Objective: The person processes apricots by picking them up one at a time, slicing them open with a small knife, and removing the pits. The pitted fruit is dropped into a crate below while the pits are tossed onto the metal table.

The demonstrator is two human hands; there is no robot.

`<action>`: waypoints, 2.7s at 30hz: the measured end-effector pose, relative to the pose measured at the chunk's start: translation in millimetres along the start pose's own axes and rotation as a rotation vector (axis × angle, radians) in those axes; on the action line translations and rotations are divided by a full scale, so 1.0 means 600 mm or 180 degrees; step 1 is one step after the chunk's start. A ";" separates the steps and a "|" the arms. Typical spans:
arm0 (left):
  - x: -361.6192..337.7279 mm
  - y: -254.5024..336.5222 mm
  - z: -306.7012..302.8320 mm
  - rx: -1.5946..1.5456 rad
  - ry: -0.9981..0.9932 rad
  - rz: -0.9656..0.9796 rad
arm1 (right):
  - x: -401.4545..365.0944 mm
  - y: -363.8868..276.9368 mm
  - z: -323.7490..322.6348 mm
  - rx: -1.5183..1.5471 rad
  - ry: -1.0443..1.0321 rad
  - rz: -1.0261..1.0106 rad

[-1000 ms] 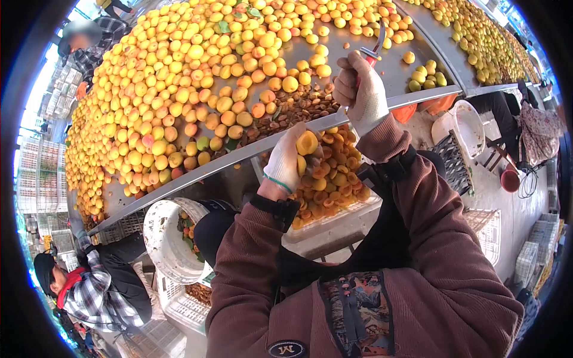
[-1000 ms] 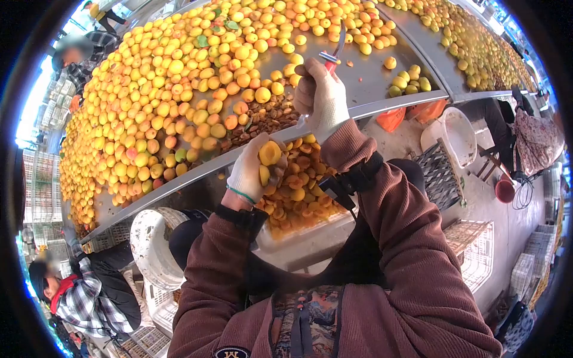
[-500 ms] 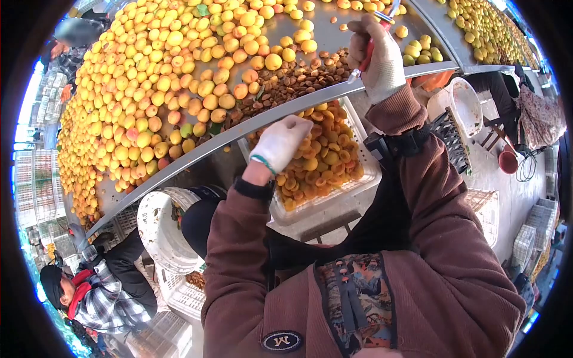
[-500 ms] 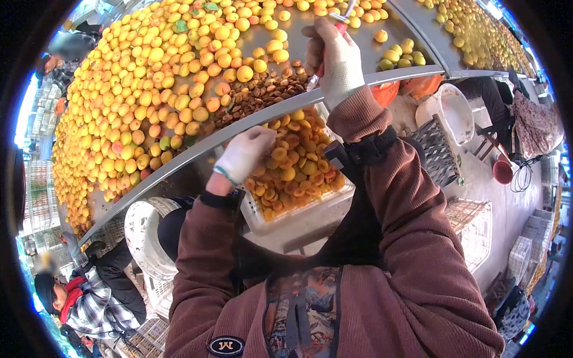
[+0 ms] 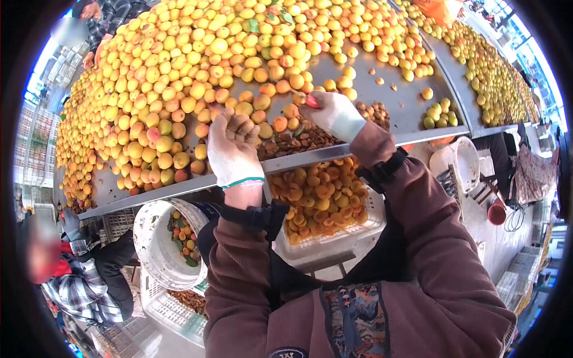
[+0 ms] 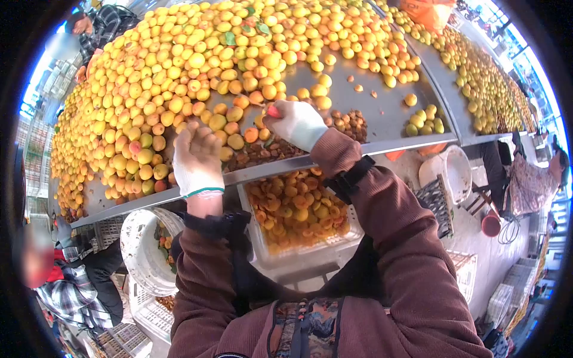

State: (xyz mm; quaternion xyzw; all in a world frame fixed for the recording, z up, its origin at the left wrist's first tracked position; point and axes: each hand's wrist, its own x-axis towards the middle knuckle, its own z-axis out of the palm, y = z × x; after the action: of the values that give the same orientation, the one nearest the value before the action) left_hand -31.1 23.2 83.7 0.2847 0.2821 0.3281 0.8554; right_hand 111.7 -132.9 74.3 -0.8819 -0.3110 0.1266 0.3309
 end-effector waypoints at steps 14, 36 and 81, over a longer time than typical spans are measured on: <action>0.008 -0.033 0.000 0.0775 -0.0449 -0.0358 | 0.073 0.016 0.014 0.0980 -0.0653 0.0596; -0.061 -0.086 0.040 -0.0085 -0.1846 -0.1326 | -0.149 -0.024 -0.027 0.3113 -0.0522 -0.0208; -0.048 -0.085 0.014 0.0323 -0.1483 -0.0661 | -0.150 -0.032 0.058 0.2844 -0.0043 -0.0523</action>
State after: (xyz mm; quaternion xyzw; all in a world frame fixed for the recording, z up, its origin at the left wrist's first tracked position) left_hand -23.1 -32.2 63.6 0.3646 0.1212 0.1496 0.9110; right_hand 18.1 -161.1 62.3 -0.6242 -0.2970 0.2275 0.6859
